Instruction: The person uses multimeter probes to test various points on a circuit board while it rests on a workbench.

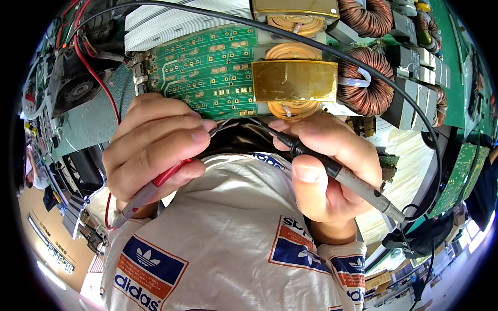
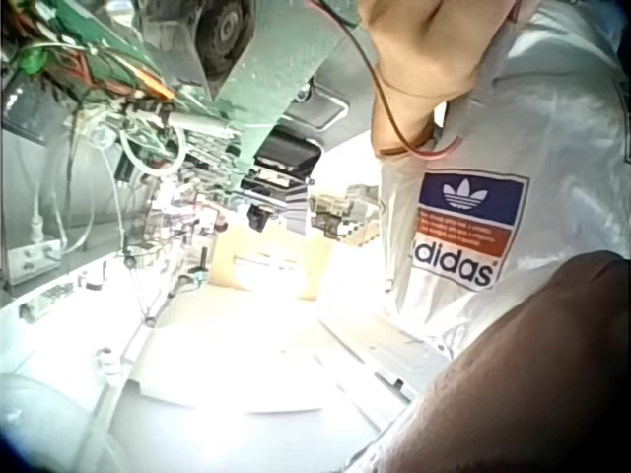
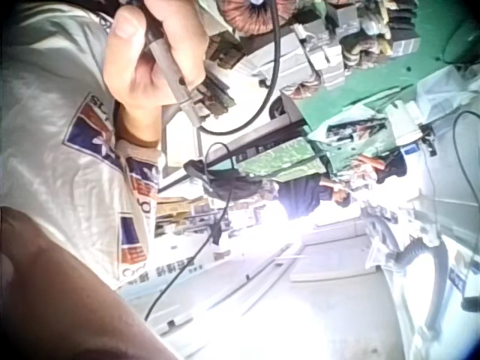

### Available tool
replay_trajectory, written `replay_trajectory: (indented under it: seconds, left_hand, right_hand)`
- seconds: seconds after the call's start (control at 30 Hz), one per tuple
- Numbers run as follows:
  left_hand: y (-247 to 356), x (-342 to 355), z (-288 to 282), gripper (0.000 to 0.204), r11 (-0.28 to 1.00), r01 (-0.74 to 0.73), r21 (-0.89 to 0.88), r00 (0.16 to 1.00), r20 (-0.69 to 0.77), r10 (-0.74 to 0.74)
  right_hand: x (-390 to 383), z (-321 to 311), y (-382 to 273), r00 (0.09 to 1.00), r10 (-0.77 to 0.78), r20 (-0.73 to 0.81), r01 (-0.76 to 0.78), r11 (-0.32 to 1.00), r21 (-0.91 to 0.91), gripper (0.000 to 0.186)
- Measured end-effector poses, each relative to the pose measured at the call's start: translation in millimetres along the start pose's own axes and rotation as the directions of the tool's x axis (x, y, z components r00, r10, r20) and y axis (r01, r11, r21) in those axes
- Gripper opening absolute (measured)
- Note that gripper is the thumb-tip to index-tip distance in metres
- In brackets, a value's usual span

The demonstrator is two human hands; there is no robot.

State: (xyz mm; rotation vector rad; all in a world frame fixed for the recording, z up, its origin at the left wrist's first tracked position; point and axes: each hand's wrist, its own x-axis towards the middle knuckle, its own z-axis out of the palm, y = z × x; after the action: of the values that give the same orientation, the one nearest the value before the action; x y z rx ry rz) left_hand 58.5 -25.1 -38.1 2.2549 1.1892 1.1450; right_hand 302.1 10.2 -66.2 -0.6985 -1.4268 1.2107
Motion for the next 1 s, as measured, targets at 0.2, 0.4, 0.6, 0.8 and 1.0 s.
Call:
replay_trajectory:
  seconds: [0.2, 0.4, 0.6, 0.8, 1.0]
  left_hand:
    - [-1.4, 3.1, -0.4, 0.032, 0.999, 0.024, -0.032, 0.999, 0.034, -0.023]
    - [0.0, 2.7, -1.2, 0.035, 0.997, 0.057, -0.047, 0.997, 0.06, -0.054]
    - [1.4, 2.4, -3.7, 0.035, 0.994, 0.095, -0.062, 0.992, 0.089, -0.09]
    - [3.2, 3.2, -5.3, 0.037, 0.992, 0.11, -0.064, 0.989, 0.104, -0.103]
    - [3.0, 3.1, -5.2, 0.038, 0.99, 0.118, -0.07, 0.988, 0.108, -0.11]
  right_hand:
    - [-1.1, 1.5, 1.7, 1.0, 0.023, -0.009, -0.023, 0.999, 0.025, 0.033]
    - [1.2, 4.1, -1.1, 0.999, 0.029, -0.041, -0.031, 0.999, -0.039, 0.03]
    - [5.2, 4.8, -2.4, 1.0, 0.008, -0.009, -0.009, 0.995, -0.097, 0.029]
    - [4.4, 4.5, -2.3, 1.0, 0.001, -0.007, -0.002, 0.993, -0.122, 0.029]
    - [3.3, 8.5, -3.1, 0.999, 0.019, -0.049, -0.024, 0.994, -0.109, 0.029]
